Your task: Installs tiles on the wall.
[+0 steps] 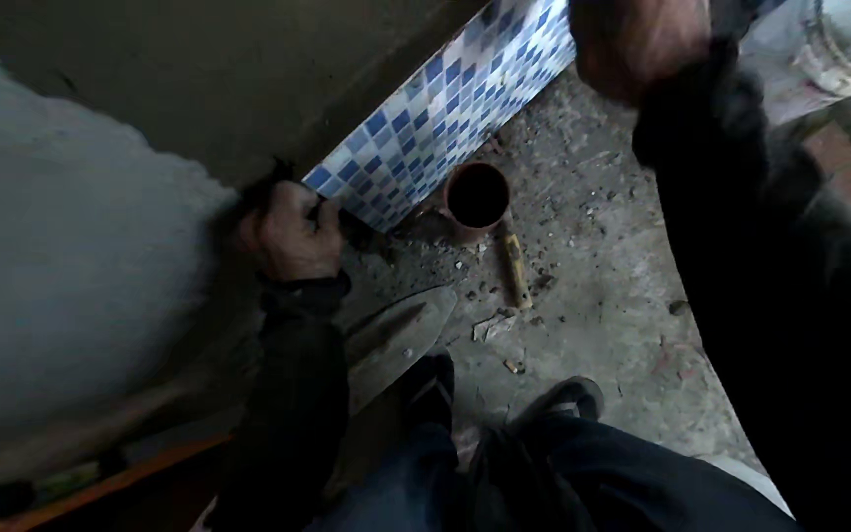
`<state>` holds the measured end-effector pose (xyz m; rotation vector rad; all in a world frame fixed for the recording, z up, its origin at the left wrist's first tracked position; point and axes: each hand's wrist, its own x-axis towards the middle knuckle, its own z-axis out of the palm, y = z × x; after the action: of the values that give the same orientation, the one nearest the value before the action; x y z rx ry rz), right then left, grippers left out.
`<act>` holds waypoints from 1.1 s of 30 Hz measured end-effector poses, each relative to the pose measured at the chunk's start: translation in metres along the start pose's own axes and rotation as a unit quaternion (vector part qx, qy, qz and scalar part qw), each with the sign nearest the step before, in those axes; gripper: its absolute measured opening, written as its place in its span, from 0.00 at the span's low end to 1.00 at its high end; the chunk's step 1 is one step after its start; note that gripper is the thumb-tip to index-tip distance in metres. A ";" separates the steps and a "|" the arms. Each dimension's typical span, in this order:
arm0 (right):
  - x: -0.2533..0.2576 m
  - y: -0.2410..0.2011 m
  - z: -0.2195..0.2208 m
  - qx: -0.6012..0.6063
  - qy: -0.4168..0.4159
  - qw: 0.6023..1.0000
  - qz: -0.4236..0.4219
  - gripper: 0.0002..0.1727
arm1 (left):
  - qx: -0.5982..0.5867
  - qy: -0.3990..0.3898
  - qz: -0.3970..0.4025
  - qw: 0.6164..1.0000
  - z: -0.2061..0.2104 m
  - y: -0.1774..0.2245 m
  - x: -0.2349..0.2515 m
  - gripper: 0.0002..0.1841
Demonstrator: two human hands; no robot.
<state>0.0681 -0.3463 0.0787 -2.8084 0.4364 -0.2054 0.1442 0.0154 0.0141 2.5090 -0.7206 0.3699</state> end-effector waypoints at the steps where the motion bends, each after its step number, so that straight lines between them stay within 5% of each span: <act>1: -0.020 0.005 0.014 0.008 0.023 1.000 0.012 0.18 | -0.003 0.006 0.003 1.000 0.002 -0.002 0.001 0.16; 6: -0.136 0.008 0.144 0.075 -0.267 0.937 0.214 0.41 | 0.016 0.036 0.015 0.999 0.008 -0.006 0.001 0.15; 11: -0.156 -0.009 0.222 0.088 -0.266 0.900 0.335 0.41 | 0.013 0.039 0.024 0.999 0.010 -0.011 0.001 0.15; 17: -0.165 -0.013 0.153 0.285 -0.274 0.825 0.404 0.26 | -0.018 0.027 0.034 0.999 0.008 -0.013 0.001 0.15; 20: -0.207 -0.058 0.080 0.348 -0.350 0.733 0.469 0.21 | -0.027 0.014 0.026 0.999 0.009 -0.015 0.003 0.15; 23: -0.223 -0.106 0.064 0.394 -0.398 0.654 0.508 0.16 | -0.027 -0.018 0.012 0.999 0.007 -0.014 0.004 0.16; 26: -0.220 -0.162 0.097 0.480 -0.364 0.605 0.520 0.15 | -0.035 -0.033 0.014 0.999 0.003 -0.014 0.007 0.16; 33: -0.179 -0.247 0.189 0.664 -0.100 0.493 0.553 0.15 | -0.049 0.024 0.050 0.997 0.012 -0.020 0.006 0.14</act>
<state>0.0015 -0.0154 -0.0416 -0.6661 1.1959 0.0915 0.1615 0.0208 -0.0011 2.3698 -0.8266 0.4172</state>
